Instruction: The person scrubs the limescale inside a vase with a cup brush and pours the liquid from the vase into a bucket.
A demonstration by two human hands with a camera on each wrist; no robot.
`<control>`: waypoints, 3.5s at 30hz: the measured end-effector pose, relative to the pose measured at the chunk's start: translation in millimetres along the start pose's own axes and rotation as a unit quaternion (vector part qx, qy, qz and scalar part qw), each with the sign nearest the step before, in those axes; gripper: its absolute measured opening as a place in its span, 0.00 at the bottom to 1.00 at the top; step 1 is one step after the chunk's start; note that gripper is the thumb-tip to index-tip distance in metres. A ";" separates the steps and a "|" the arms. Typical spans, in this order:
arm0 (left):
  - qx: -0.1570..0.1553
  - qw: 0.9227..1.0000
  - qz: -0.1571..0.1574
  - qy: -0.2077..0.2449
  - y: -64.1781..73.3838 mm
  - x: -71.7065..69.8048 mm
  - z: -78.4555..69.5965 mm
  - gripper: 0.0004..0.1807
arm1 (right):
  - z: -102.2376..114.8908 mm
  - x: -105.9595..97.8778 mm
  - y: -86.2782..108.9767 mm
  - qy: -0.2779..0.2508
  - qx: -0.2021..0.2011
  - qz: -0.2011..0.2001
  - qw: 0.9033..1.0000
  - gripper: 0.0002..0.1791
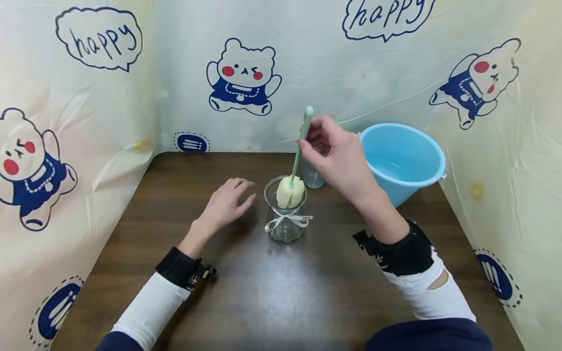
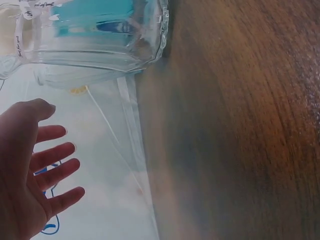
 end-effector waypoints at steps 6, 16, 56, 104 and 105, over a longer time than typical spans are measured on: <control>0.014 1.000 -0.004 0.002 4.5 -0.3 -10.3 0.24 | -22.5 12.4 5.3 -0.016 0.024 0.033 0.999 0.11; 0.031 0.999 -0.024 0.029 3.4 -3.2 -20.5 0.35 | -33.2 23.7 10.6 0.000 0.063 0.067 0.996 0.14; 0.042 0.973 -0.032 0.226 -22.7 21.7 -48.3 0.45 | -66.8 72.4 21.8 0.063 0.086 0.150 0.983 0.10; 0.036 0.932 -0.104 0.345 -21.8 23.6 -46.1 0.43 | -69.9 60.9 24.7 0.025 0.052 0.119 0.991 0.17; 0.032 0.931 -0.106 0.347 -22.6 24.5 -46.8 0.43 | -67.6 63.3 24.2 0.027 0.045 0.120 0.991 0.17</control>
Point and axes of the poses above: each hand's wrist, its own y-axis away from the middle knuckle, its own x-axis out of the palm, z = x × y, the point moved 5 cm from there along -y, towards the middle knuckle, and after that the axes turned 15 degrees about x, right-handed, at the moved point
